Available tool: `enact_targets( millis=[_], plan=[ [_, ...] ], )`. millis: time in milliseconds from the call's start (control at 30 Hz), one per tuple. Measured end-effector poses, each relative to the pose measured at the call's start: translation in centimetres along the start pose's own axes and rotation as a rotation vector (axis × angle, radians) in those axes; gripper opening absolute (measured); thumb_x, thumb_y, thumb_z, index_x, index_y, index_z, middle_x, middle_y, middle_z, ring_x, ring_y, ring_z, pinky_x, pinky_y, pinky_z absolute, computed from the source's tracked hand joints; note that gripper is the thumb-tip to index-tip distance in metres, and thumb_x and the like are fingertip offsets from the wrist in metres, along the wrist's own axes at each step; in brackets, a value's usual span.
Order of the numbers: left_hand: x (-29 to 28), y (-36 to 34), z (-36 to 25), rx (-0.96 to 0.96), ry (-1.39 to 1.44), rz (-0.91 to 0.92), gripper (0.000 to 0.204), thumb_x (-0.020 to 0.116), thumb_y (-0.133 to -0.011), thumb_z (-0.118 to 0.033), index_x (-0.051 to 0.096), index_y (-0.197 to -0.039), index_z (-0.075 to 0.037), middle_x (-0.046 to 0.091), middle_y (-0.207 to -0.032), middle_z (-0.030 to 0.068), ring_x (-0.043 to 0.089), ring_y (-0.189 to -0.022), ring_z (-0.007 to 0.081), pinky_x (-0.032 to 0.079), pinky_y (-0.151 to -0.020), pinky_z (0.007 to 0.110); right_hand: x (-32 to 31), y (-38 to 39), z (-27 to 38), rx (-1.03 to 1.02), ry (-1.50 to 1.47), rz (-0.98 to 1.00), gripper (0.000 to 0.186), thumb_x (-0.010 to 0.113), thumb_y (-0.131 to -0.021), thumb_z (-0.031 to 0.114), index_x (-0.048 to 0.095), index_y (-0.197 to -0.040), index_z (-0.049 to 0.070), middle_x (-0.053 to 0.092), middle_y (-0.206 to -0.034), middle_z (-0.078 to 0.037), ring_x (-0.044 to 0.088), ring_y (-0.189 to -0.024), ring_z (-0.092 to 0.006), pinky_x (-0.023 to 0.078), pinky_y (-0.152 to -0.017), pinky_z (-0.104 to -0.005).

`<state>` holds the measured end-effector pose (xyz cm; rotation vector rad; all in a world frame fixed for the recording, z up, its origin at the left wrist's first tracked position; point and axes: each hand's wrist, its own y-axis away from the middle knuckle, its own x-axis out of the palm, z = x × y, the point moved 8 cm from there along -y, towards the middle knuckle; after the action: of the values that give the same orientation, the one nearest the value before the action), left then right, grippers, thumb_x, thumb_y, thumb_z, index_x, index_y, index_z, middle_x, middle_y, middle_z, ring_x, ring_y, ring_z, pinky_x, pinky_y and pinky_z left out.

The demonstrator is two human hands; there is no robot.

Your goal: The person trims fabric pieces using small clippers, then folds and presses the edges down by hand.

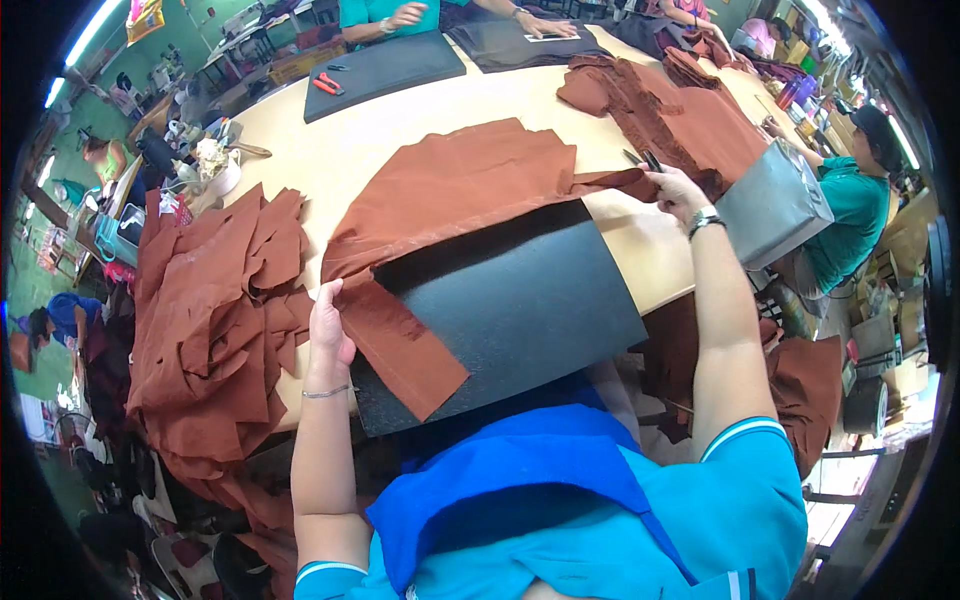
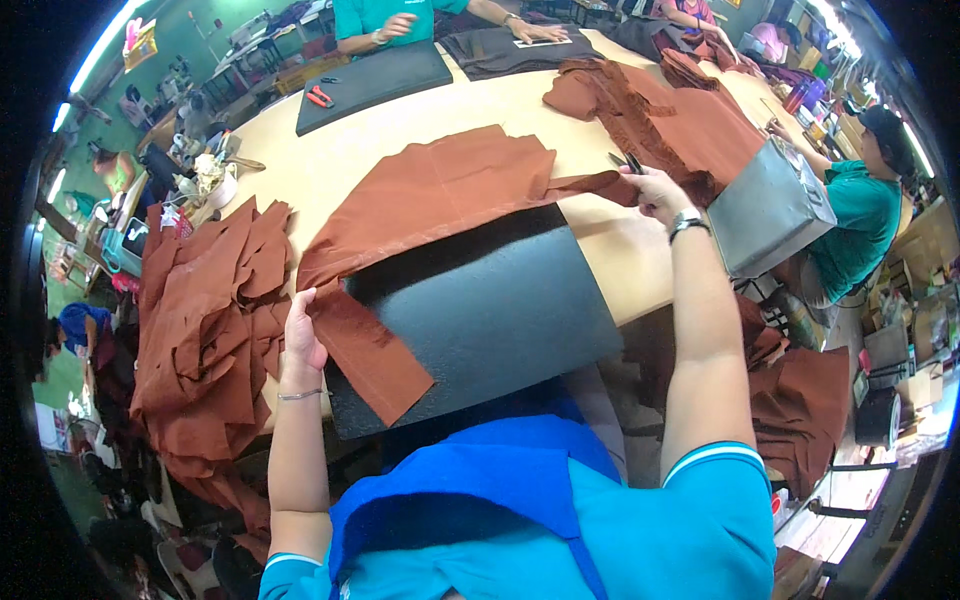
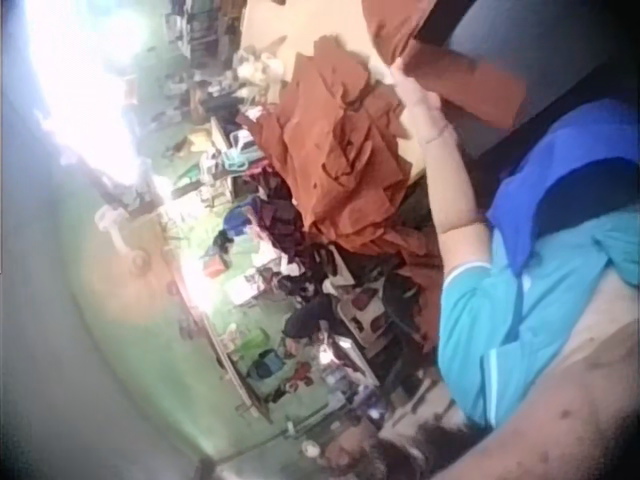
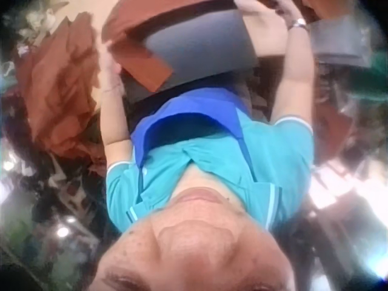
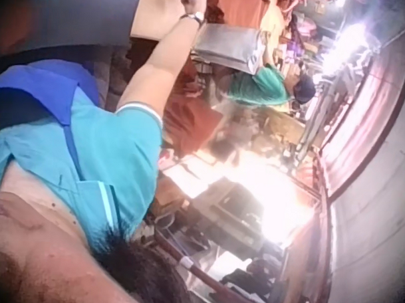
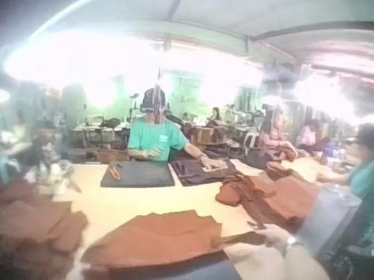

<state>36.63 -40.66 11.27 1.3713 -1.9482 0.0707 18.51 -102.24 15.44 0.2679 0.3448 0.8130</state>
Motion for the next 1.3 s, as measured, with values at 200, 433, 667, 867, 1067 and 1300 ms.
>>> enact_targets(
  millis=[200,433,667,867,1067,1300],
  plan=[
    [2.8,2.8,2.5,-0.038,-0.367,-0.041,0.04,0.067,-0.098,-0.021,0.063,-0.132,-0.002,0.07,-0.122,0.0051,0.067,-0.109,0.0175,0.05,-0.101,0.031,-4.0,3.4,5.0,-0.344,0.583,-0.392,0.035,0.073,-0.098,0.035,0.071,-0.12,0.008,0.071,-0.103,-0.009,0.068,-0.093,-0.0247,0.053,-0.079,-0.0378],
    [6.0,5.1,2.6,-0.006,-0.538,0.112,0.036,0.073,-0.101,-0.019,0.066,-0.13,0.001,0.074,-0.12,0.0084,0.07,-0.106,0.015,0.057,-0.092,0.032,15.1,14.3,8.1,-1.031,0.679,-0.053,0.026,0.064,-0.102,0.025,0.071,-0.119,0.006,0.074,-0.111,-0.02,0.074,-0.099,-0.0372,0.059,-0.084,-0.0418],
    [6.5,4.6,3.6,0.093,-0.458,0.165,0.039,0.075,-0.098,-0.011,0.064,-0.134,0.0,0.073,-0.126,0.0088,0.07,-0.11,0.0157,0.056,-0.098,0.033,26.1,15.0,4.0,-1.085,0.953,0.06,0.021,0.064,-0.098,0.024,0.063,-0.113,0.009,0.071,-0.098,-0.016,0.072,-0.087,-0.0381,0.059,-0.074,-0.0474],
    [4.8,4.8,2.8,0.213,-0.352,0.106,0.043,0.073,-0.099,-0.007,0.06,-0.139,-0.001,0.068,-0.136,0.0088,0.065,-0.122,0.0168,0.05,-0.107,0.034,29.5,20.4,1.1,-0.439,0.05,0.65,0.048,0.043,-0.112,0.052,0.063,-0.115,0.008,0.059,-0.084,-0.001,0.053,-0.068,-0.0145,0.048,-0.061,-0.0314],
    [4.8,4.9,2.7,0.192,-0.319,0.166,0.048,0.072,-0.098,-0.003,0.057,-0.144,-0.003,0.066,-0.14,0.0079,0.063,-0.126,0.0168,0.048,-0.11,0.034,33.4,23.7,-3.9,0.322,-0.339,0.875,0.043,0.04,-0.114,0.047,0.057,-0.128,0.01,0.045,-0.076,0.006,0.034,-0.057,-0.0035,0.03,-0.045,-0.0181],
    [4.2,4.7,3.0,0.211,-0.29,0.156,0.046,0.072,-0.097,-0.002,0.06,-0.142,-0.004,0.068,-0.136,0.0066,0.064,-0.125,0.0168,0.048,-0.109,0.034,34.4,22.8,-4.0,0.397,-0.453,0.979,0.041,0.046,-0.113,0.045,0.057,-0.128,0.009,0.039,-0.073,0.007,0.031,-0.055,-0.002,0.024,-0.042,-0.0168]
  ],
)
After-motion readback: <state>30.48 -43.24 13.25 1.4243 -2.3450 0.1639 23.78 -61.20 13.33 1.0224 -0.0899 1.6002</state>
